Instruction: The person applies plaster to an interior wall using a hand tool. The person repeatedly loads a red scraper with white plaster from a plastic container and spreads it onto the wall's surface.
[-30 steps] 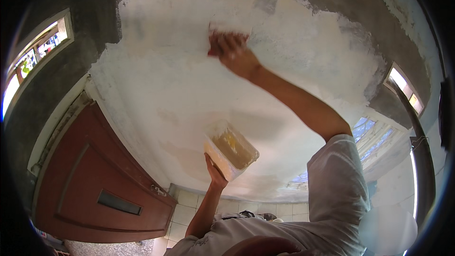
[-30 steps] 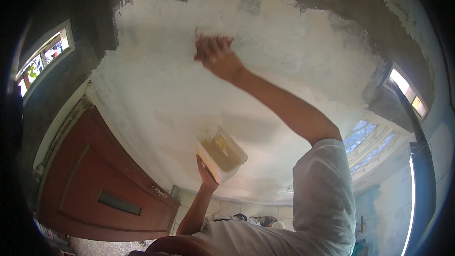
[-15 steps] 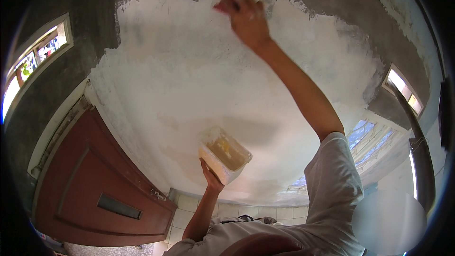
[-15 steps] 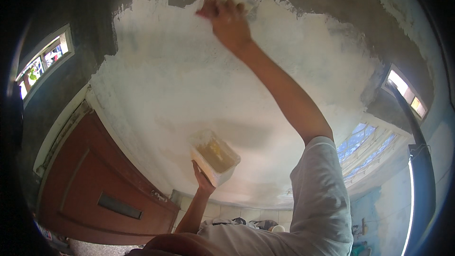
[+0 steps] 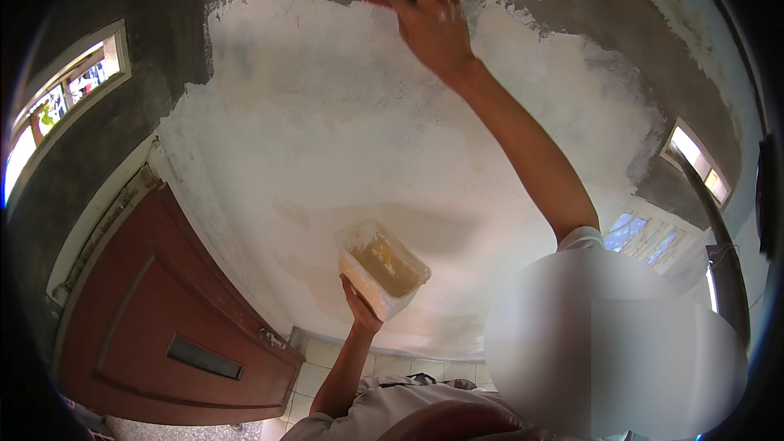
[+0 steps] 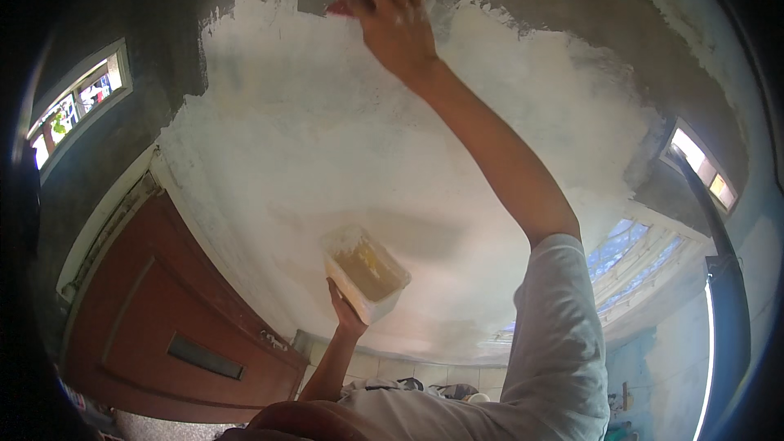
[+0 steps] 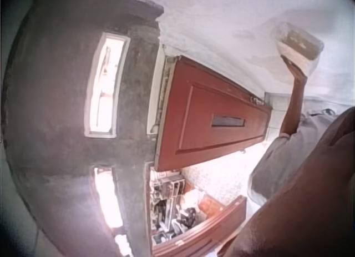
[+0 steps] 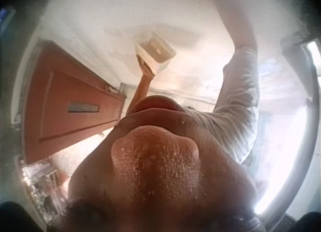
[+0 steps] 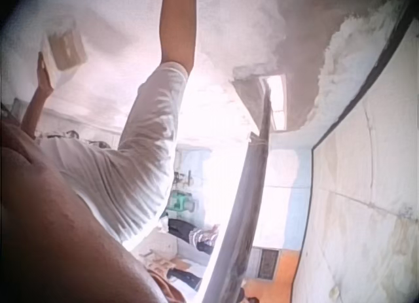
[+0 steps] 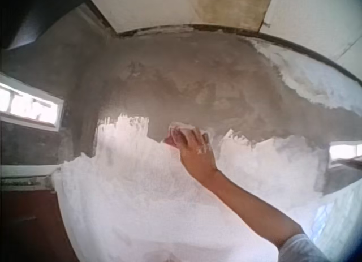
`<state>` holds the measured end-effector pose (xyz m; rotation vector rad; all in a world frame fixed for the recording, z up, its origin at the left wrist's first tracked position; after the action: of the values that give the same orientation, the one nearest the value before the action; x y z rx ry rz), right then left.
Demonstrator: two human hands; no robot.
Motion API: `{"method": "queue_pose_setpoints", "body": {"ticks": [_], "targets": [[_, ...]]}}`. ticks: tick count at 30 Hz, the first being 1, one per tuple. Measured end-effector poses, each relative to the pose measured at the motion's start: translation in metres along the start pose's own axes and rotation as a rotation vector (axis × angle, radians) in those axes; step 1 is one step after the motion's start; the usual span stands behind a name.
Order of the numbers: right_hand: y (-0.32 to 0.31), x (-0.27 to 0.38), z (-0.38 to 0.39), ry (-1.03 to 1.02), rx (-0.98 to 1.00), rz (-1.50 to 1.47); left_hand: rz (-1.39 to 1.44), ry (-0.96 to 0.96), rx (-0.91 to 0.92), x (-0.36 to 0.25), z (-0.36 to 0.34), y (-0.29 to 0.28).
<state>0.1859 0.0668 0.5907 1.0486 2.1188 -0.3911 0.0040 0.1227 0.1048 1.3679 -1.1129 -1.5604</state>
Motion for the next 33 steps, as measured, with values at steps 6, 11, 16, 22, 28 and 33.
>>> {"method": "queue_pose_setpoints", "body": {"ticks": [6,11,16,22,28,33], "targets": [[0.014,0.073,0.082,-0.261,0.240,-0.015,-0.001,0.010,0.019,0.005,-0.016,-0.004],[-0.033,0.145,0.134,-0.180,0.478,-0.331,0.032,-0.042,-0.009,0.000,-0.009,-0.013],[-0.051,0.051,0.071,-0.066,0.212,-0.164,0.000,-0.018,0.018,-0.002,-0.004,-0.008],[-0.027,-0.013,0.050,0.083,0.122,0.075,-0.072,-0.019,0.040,0.010,-0.013,-0.002],[-0.059,0.124,0.149,-0.090,0.356,-0.248,0.049,-0.124,-0.040,0.016,-0.009,-0.017],[-0.082,0.105,0.136,0.018,0.298,-0.433,0.072,-0.054,-0.070,0.016,-0.012,-0.036]]}}
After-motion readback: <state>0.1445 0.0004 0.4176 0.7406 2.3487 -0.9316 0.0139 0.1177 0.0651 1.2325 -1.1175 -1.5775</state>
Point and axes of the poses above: each hand's wrist, its own z-axis away from the middle knuckle, its own y-axis out of the palm, x = y × z, the point moved 1 cm from there along -z, towards the middle knuckle, and after that the axes turned 13 degrees about -y, right-handed, at the moved point
